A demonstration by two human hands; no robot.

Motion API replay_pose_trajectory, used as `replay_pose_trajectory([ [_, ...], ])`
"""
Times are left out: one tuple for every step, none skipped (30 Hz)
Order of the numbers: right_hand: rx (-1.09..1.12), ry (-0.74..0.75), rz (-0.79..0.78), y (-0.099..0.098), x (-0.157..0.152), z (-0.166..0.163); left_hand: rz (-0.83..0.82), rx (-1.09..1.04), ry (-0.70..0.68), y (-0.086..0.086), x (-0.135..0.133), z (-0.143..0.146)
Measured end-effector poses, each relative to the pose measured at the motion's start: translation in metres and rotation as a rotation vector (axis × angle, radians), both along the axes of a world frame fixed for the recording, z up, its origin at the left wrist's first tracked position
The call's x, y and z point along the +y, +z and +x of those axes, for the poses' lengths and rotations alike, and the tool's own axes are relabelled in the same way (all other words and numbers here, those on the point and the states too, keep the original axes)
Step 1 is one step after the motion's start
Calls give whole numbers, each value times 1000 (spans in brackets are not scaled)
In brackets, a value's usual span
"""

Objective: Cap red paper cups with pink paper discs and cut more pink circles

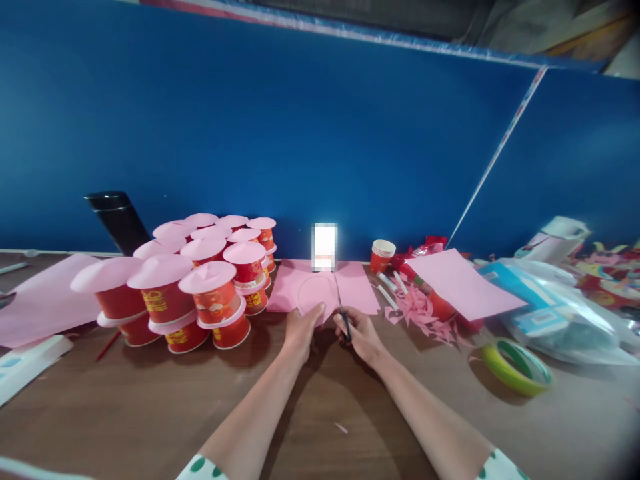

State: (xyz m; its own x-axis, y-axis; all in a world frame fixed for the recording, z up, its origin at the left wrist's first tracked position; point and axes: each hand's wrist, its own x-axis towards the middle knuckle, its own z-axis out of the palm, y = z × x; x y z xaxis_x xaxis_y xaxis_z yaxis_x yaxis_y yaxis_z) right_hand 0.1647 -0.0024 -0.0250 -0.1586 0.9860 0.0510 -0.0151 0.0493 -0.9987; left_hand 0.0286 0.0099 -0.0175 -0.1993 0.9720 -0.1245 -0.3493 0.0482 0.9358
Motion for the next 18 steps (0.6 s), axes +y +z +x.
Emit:
replay_pose_trajectory([
  [-5, -2, -2, 0, 0, 0, -9, 0, 3, 1, 0, 0],
  [-10, -2, 0, 0, 0, 0, -14, -4, 6, 1, 0, 0],
  [-14, -2, 2, 1, 0, 0, -11, -10, 11, 2, -1, 0],
  [-16, -1, 4, 1, 0, 0, -8, -17, 12, 3, -1, 0],
  [-16, -2, 6, 2, 0, 0, -7, -23, 13, 4, -1, 0],
  [-15, -2, 6, 2, 0, 0, -8, -27, 12, 4, -2, 0],
  [-14, -2, 5, 2, 0, 0, -9, -30, 11, 4, -2, 0],
  [-11, -3, 2, 2, -1, 0, -12, -31, 14, 5, -2, 0],
  [-9, -1, 0, 2, -1, 0, -16, -29, 18, 4, -2, 0],
  [-9, 1, -1, 2, -1, 0, -22, -26, 25, 4, -2, 0],
  [-9, 4, -1, 2, -1, 0, -27, -23, 31, 4, -2, 0],
  [-11, 6, 2, 2, -1, 0, -32, -20, 35, 3, -2, 0],
  [-13, 6, 6, 2, -1, 0, -34, -20, 37, 3, -1, 0],
  [-15, 8, 9, 2, -1, 0, -35, -19, 37, 2, -1, 0],
  [-15, 7, 10, 3, -1, 0, -33, -18, 36, 2, -1, 0],
  [-14, 5, 7, 3, -1, 0, -29, -15, 36, 1, -1, -1],
  [-15, 2, 3, 4, -2, 0, -24, -11, 37, 1, -1, -1],
  [-16, 0, 0, 4, -2, 0, -19, -8, 35, 0, -1, -1],
])
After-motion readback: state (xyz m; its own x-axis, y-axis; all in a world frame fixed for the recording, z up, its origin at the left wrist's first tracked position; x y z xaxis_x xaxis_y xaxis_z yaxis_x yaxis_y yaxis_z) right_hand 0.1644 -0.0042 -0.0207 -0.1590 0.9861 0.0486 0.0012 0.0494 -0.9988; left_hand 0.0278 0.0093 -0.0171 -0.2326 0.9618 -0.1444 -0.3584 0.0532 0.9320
